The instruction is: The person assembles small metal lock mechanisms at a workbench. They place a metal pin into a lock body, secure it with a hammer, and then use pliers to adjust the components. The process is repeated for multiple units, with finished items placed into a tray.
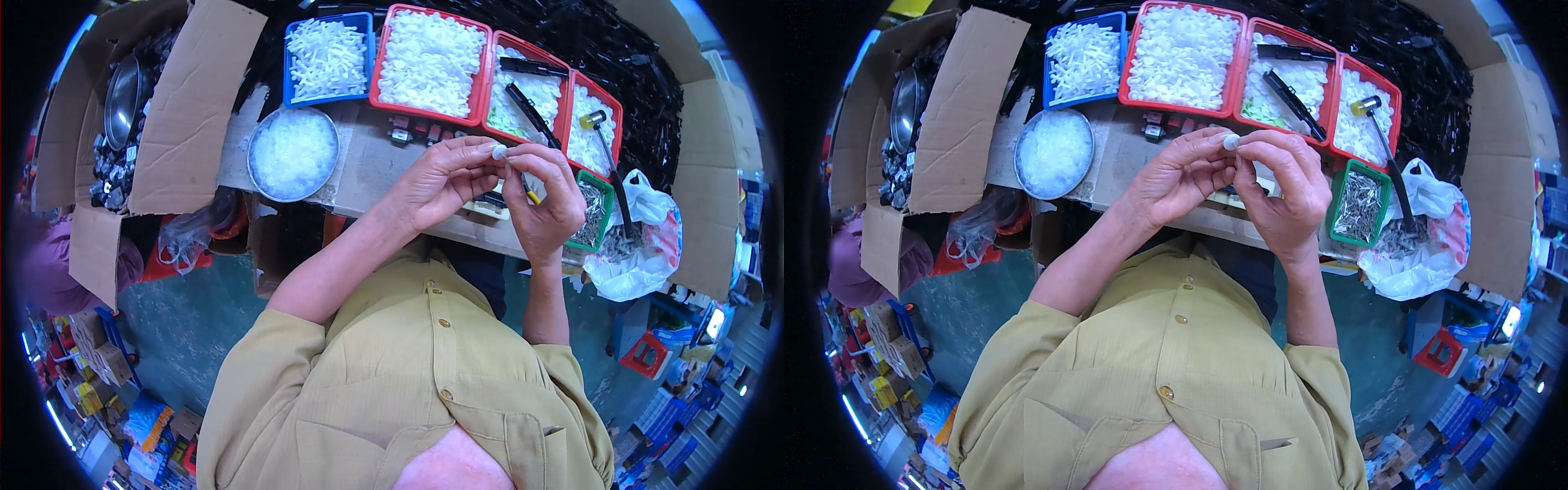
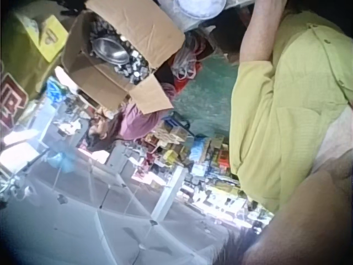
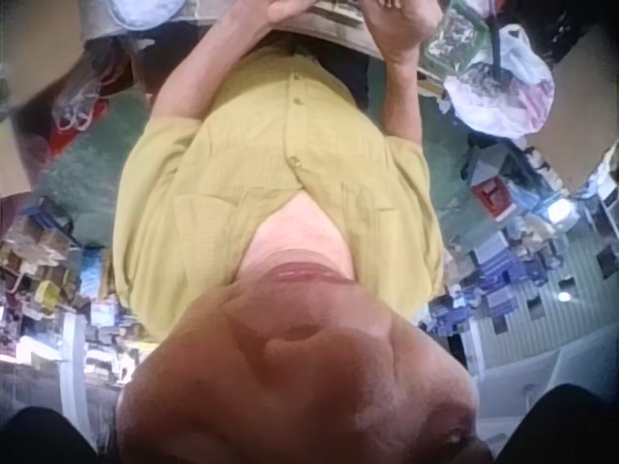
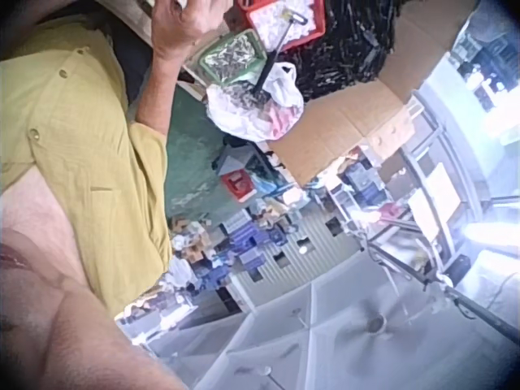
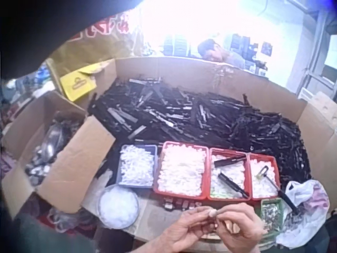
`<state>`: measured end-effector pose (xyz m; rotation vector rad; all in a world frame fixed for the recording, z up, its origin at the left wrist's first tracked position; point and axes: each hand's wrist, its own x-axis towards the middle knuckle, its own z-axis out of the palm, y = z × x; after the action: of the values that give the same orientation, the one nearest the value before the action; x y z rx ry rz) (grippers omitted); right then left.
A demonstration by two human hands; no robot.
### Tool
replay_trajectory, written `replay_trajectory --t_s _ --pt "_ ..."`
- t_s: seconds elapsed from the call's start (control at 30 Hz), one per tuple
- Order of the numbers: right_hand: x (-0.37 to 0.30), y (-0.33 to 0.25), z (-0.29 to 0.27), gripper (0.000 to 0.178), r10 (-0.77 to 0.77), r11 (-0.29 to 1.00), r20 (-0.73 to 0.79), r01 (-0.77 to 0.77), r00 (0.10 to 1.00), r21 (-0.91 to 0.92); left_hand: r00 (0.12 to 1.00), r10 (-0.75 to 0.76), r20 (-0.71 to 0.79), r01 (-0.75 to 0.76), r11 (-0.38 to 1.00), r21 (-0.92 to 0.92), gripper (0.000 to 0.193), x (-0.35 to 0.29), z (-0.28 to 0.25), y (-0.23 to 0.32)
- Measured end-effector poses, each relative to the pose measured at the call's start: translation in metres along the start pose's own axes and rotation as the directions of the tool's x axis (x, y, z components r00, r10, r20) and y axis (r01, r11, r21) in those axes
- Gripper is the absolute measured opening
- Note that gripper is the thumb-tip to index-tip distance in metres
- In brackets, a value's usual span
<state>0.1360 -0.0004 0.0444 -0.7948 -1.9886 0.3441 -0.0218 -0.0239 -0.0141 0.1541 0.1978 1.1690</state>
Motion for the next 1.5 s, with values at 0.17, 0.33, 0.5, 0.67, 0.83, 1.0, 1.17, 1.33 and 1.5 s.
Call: replay_trajectory --t_s 0.17,0.33,0.5,0.67,0.83,1.0,1.17,1.33,1.5 --pt "0.006 -0.006 0.015 0.028 -0.073 0.997 0.014 0.074 0.997 -0.034 0.999 0.032 0.037 -0.033 0.999 0.019 0.023 -0.007 -0.008 0.009" --pt "0.001 -0.005 0.010 0.015 0.334 0.891 0.050 -0.333 0.941 0.307 1.000 0.003 0.008 -0.004 0.992 0.127 0.025 -0.014 -0.014 0.021" --pt "0.008 -0.005 0.007 0.015 0.146 0.982 0.207 -0.166 0.967 0.084 0.999 0.037 -0.015 -0.033 0.969 0.244 0.032 -0.013 -0.007 0.021" --pt "0.001 -0.003 0.000 0.014 0.177 0.973 0.260 -0.208 0.949 0.099 0.998 0.028 -0.049 -0.010 0.944 0.330 0.036 -0.016 -0.005 0.018" --pt "-0.006 -0.002 -0.013 0.014 0.153 0.983 0.258 -0.174 0.954 0.063 0.995 0.029 -0.097 0.011 0.923 0.386 0.036 -0.016 0.005 0.005" --pt "-0.022 0.017 -0.021 0.012 0.158 0.987 0.321 -0.153 0.934 -0.040 0.915 0.398 -0.058 -0.106 0.380 0.919 0.032 -0.028 0.005 -0.002" --pt "-0.043 0.031 -0.011 0.012 0.170 0.982 0.465 -0.112 0.869 -0.149 0.740 0.441 0.508 -0.203 -0.575 0.793 0.027 -0.042 -0.006 -0.006" --pt "-0.056 0.038 -0.003 0.010 0.169 0.978 0.524 -0.075 0.835 -0.197 0.732 0.219 0.645 -0.255 -0.790 0.558 0.025 -0.050 -0.025 -0.018" --pt "-0.054 0.038 0.002 0.010 0.179 0.971 0.555 -0.053 0.813 -0.234 0.736 0.124 0.665 -0.294 -0.826 0.480 0.025 -0.048 -0.041 -0.026"
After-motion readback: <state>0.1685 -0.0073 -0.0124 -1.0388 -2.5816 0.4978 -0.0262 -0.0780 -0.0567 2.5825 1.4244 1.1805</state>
